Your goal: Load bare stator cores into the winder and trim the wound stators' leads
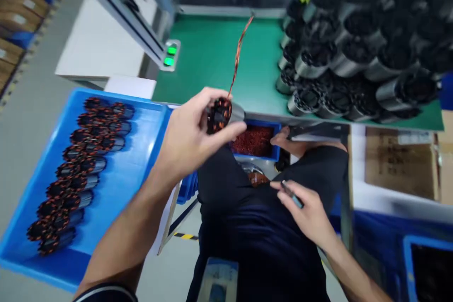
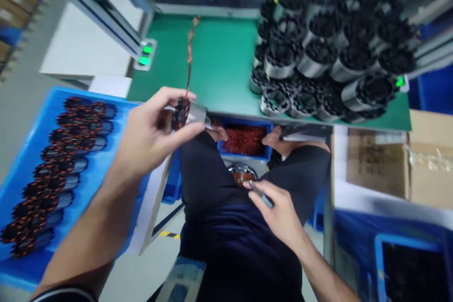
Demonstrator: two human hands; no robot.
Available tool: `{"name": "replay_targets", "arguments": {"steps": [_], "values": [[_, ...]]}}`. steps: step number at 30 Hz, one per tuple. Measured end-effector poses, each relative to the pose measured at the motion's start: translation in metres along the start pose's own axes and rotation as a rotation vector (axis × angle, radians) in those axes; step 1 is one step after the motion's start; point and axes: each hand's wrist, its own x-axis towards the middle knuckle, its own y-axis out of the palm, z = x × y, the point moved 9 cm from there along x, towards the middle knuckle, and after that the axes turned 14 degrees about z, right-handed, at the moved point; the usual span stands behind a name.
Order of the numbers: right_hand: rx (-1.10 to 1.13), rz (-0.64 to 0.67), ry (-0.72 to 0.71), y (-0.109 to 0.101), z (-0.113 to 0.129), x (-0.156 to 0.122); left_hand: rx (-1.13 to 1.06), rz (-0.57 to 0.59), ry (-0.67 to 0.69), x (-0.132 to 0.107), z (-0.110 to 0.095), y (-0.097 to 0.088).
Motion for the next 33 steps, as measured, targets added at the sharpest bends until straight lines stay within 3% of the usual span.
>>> {"name": "replay_targets", "arguments": {"steps": [4, 8, 12, 18, 21, 27, 33], "values": [[0.02, -0.278, -0.162, -0.044, 0.056, 0.006, -0.384, 0.31, 0.073, -0.056, -0.034, 0.067], [-0.022, -0.159, -0.275, -0.047, 0.095, 0.037, -0.52, 0.39, 0.102, -0.08, -0.043, 0.108], [0.021, -0.055, -0.307, -0.036, 0.101, 0.047, -0.542, 0.348, 0.099, -0.09, -0.036, 0.115], [0.022, -0.163, -0.212, -0.041, 0.09, 0.039, -0.673, 0.233, 0.067, -0.105, -0.025, 0.117], [0.068, -0.153, -0.211, -0.037, 0.092, 0.034, -0.784, 0.165, 0.07, -0.108, -0.025, 0.122], [0.083, -0.124, -0.18, -0.023, 0.092, 0.031, -1.148, 0.17, -0.03, -0.108, -0.026, 0.147], [-0.002, -0.12, -0.137, -0.025, 0.096, 0.032, -1.133, 0.13, -0.16, -0.105, -0.021, 0.155]]}}
